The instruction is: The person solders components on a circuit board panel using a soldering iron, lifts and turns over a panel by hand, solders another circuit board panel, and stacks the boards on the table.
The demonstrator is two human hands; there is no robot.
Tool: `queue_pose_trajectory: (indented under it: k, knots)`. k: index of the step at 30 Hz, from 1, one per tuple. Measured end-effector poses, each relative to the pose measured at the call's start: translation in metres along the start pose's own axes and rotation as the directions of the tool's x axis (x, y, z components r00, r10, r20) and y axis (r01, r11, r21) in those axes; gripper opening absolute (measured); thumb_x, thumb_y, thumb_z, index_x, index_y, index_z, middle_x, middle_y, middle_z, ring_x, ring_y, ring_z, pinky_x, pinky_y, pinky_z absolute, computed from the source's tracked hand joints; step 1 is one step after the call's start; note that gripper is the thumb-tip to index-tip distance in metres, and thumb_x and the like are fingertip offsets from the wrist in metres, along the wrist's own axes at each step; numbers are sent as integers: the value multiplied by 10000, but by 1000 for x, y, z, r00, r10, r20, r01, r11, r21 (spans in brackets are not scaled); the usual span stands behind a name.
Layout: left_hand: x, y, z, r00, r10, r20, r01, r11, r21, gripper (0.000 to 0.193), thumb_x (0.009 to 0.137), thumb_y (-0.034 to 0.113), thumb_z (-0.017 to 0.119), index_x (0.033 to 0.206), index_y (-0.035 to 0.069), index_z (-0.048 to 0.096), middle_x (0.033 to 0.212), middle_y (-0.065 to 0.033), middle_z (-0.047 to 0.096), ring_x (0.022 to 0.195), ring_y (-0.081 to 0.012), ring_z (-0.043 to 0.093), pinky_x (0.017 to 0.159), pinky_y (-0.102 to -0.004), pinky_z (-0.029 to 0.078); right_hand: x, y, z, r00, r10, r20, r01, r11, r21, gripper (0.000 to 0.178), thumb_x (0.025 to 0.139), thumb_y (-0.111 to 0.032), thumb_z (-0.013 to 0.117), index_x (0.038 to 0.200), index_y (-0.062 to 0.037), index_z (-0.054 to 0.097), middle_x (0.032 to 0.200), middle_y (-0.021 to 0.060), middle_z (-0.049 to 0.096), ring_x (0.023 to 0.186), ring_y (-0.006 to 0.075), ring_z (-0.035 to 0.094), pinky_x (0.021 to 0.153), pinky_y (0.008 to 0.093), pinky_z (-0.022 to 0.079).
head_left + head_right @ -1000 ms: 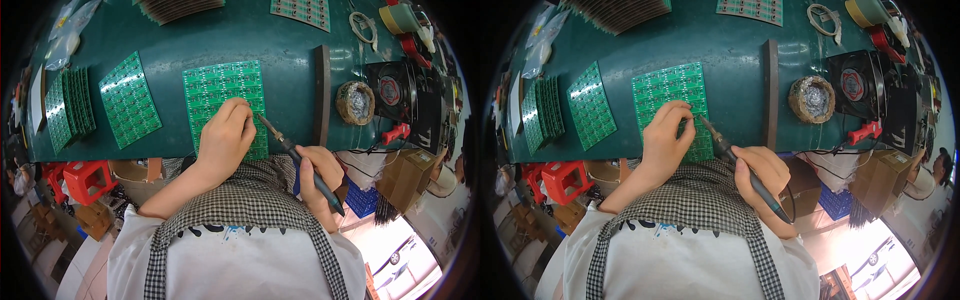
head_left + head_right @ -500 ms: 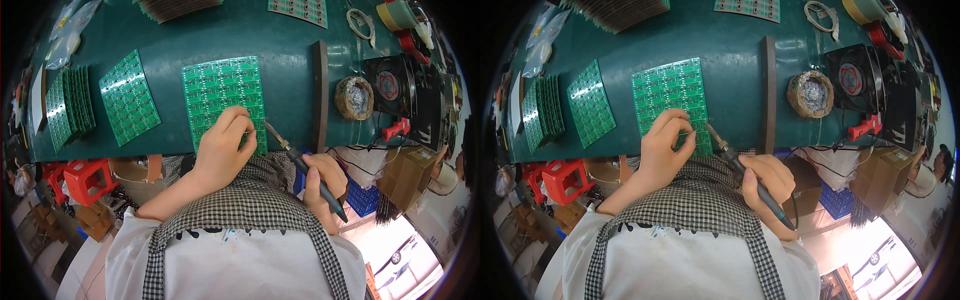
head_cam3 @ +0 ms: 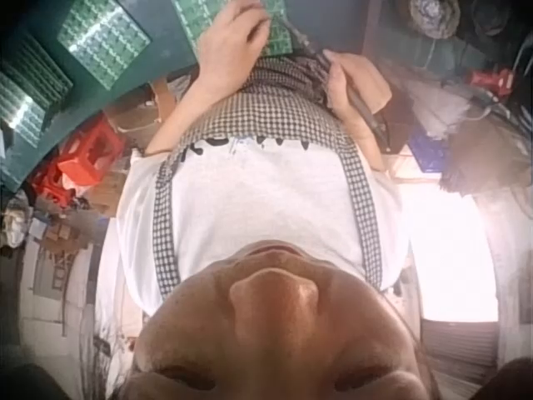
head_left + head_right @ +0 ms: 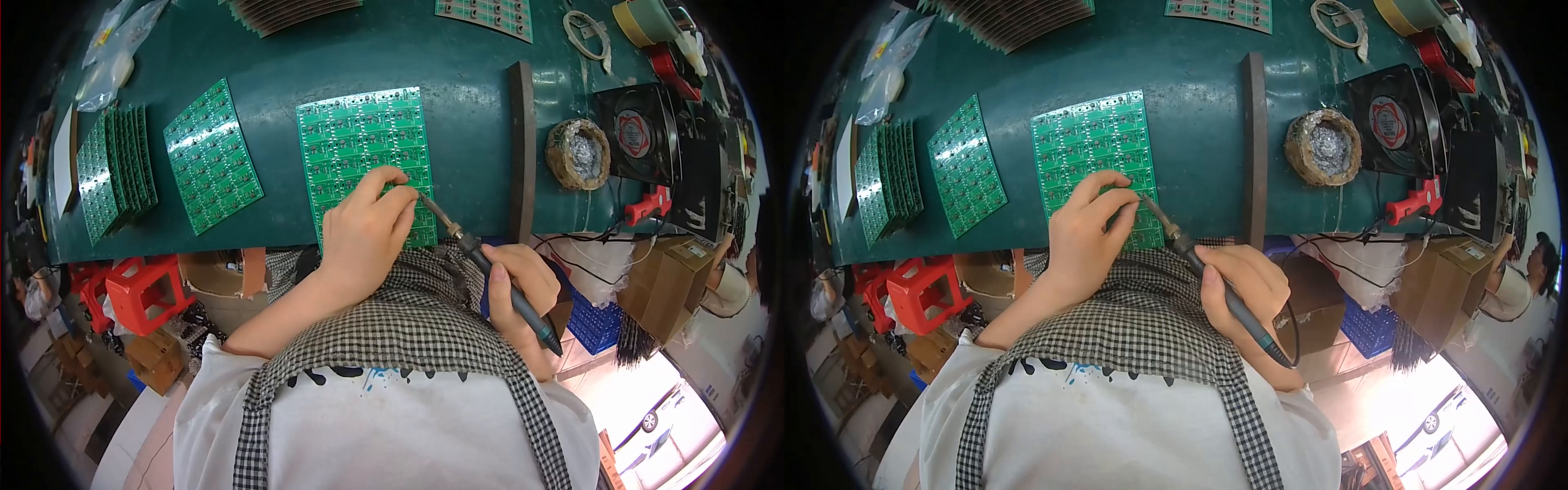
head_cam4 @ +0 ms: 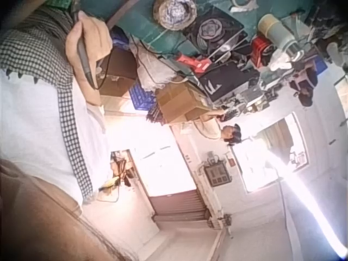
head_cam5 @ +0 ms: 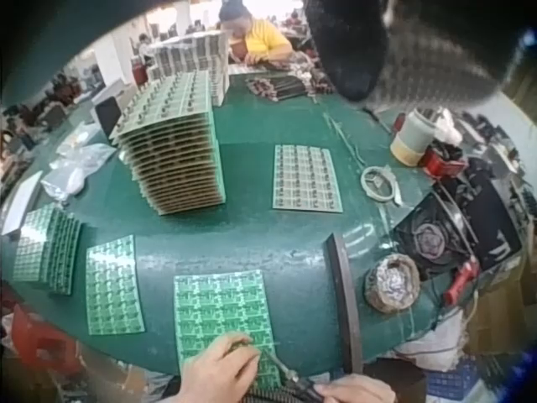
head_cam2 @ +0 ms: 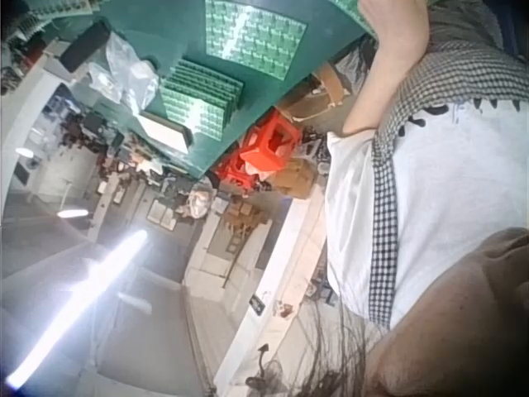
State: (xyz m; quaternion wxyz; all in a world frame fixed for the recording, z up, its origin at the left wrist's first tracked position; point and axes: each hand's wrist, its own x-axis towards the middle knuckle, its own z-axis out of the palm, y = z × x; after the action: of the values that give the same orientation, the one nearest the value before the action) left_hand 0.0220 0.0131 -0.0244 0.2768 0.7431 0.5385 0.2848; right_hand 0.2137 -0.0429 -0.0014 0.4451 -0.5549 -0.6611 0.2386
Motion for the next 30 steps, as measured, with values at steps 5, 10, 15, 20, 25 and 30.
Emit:
queue_pose_trajectory:
  k: [5,10,15,20,25,30]
  knots:
    - [-3,-1,-2,1000,9,19,-9,999,-33,128,766,26,670,871,29,597,987,-71,604,691,-227,630,571,-340,499,-6,-3,-5,1000,-5,-4,5,1000,7,136,731,-30,630,845,30,675,694,131,645,598,243,631,558,306,511]
    - [-13,1,-1,996,86,28,-82,991,-108,163,744,-3,662,858,12,546,995,-100,611,740,-264,630,611,-344,510,-14,0,-8,996,-52,-74,54,998,35,146,723,-30,626,842,41,672,662,129,626,564,239,613,530,303,494]
    - [-14,1,4,996,83,-16,-84,994,-66,152,749,-16,646,861,4,546,971,-112,609,758,-278,629,631,-345,519,-13,-1,-5,998,-46,-45,47,998,29,140,728,-31,626,840,40,673,663,130,629,563,237,613,523,298,489]
    - [-15,1,5,996,88,-35,-89,994,-55,130,763,-8,647,866,3,569,980,-102,614,753,-270,632,636,-343,520,-12,-1,-3,999,-42,-22,43,999,25,125,745,-36,631,840,31,678,679,126,643,572,232,622,521,295,487]
    - [-18,3,0,999,24,48,-23,1000,-3,104,780,34,657,880,38,632,1008,-59,625,735,-241,639,622,-339,515,-19,0,-5,999,-39,-19,40,998,39,127,737,-31,628,836,31,678,678,124,641,573,238,623,527,303,495]
    - [-17,1,-3,998,-4,59,8,998,-68,120,771,42,664,874,46,605,1028,-57,630,741,-253,639,627,-349,514,-28,1,-18,975,-80,-207,73,996,-41,153,777,-90,601,827,37,668,679,135,638,578,252,616,541,332,501]
